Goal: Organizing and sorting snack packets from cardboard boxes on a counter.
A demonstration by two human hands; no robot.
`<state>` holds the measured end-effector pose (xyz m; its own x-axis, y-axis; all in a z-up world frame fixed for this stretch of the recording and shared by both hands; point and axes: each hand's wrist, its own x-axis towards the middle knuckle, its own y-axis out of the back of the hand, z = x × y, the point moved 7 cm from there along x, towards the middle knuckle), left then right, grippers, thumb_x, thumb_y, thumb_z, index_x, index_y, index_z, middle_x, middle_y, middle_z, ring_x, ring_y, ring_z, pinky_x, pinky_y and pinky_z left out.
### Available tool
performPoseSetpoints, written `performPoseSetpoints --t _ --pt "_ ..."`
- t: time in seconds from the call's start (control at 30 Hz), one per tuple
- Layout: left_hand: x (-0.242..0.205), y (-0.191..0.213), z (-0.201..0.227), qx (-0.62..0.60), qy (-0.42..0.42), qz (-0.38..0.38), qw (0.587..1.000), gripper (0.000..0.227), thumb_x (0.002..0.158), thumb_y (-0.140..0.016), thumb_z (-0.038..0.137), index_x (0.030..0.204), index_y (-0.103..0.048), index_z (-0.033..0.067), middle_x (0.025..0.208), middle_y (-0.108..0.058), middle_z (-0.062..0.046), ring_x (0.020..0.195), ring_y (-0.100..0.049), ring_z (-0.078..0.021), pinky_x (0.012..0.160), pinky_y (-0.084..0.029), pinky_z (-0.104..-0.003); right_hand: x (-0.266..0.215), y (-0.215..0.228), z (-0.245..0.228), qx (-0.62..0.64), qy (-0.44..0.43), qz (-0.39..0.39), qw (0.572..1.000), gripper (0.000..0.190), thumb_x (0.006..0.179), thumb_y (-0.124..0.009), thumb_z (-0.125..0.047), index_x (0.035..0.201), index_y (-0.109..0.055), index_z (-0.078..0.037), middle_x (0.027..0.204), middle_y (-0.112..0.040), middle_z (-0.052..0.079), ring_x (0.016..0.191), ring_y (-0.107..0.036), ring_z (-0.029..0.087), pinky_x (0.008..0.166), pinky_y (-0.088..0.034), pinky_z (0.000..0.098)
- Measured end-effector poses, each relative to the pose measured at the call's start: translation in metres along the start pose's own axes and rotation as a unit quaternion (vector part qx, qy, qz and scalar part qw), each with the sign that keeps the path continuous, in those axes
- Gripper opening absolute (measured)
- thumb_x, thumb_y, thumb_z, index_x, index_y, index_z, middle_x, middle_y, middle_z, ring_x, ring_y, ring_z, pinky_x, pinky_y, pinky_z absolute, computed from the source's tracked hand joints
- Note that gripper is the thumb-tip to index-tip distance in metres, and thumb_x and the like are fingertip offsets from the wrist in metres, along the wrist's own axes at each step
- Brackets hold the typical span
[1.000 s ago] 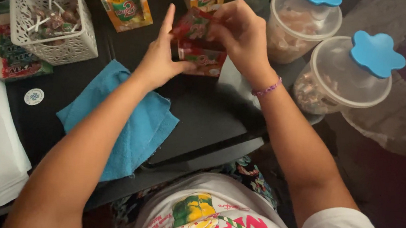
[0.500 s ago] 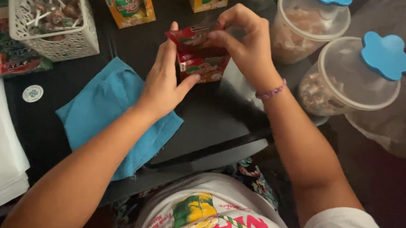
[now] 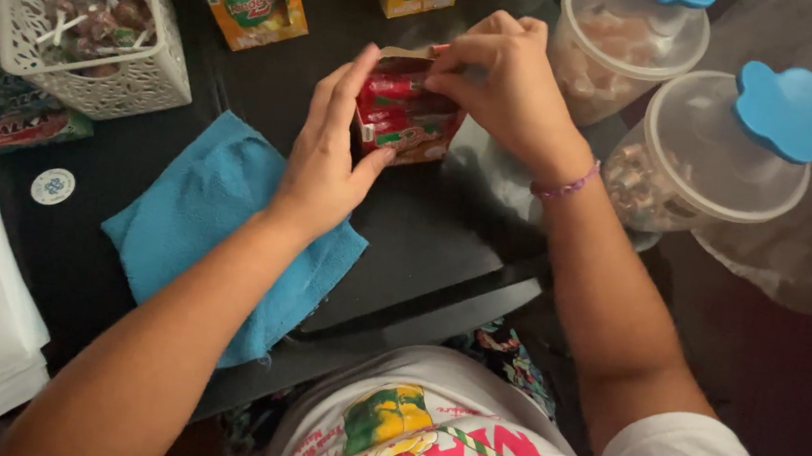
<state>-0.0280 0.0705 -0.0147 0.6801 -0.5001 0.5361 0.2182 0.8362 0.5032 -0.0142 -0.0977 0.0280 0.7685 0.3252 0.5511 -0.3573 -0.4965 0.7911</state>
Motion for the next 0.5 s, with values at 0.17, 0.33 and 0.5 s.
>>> performPoseSetpoints --t 0.17,0.33,0.5 --pt "0.002 0.001 -0.004 -0.003 -0.002 0.018 1.0 0.054 0.082 -0.07 0.001 0.125 -0.04 0.0111 0.133 -0.037 -0.023 0.131 -0.038 -0.0403 0.106 -0.035 -0.044 0.012 0.003 -0.008 -0.09 0.024 -0.057 0.994 0.025 0.094 -0.069 -0.036 0.076 -0.071 -0.019 0.07 -0.06 -0.006 0.085 -0.05 0.019 0.084 -0.024 0.0417" --pt "0.004 0.003 -0.003 0.008 -0.029 0.029 0.999 0.042 0.082 -0.069 0.002 0.116 -0.044 0.0051 0.128 -0.041 -0.023 0.124 -0.043 -0.0384 0.103 -0.037 -0.042 0.032 0.009 -0.029 -0.167 0.093 -0.034 0.981 0.012 0.074 -0.075 -0.022 0.071 -0.072 -0.033 0.087 -0.042 -0.002 0.095 -0.041 0.027 0.075 -0.026 0.0458" --pt "0.004 0.003 -0.003 0.007 -0.029 0.027 0.999 0.04 0.08 -0.068 0.001 0.112 -0.045 0.006 0.126 -0.044 -0.02 0.12 -0.047 -0.0371 0.099 -0.04 -0.042 0.034 -0.01 -0.013 -0.142 0.059 -0.094 0.984 0.024 0.066 -0.081 -0.043 0.084 -0.073 -0.029 0.097 -0.051 0.0 0.091 -0.045 0.028 0.088 -0.027 0.0493"
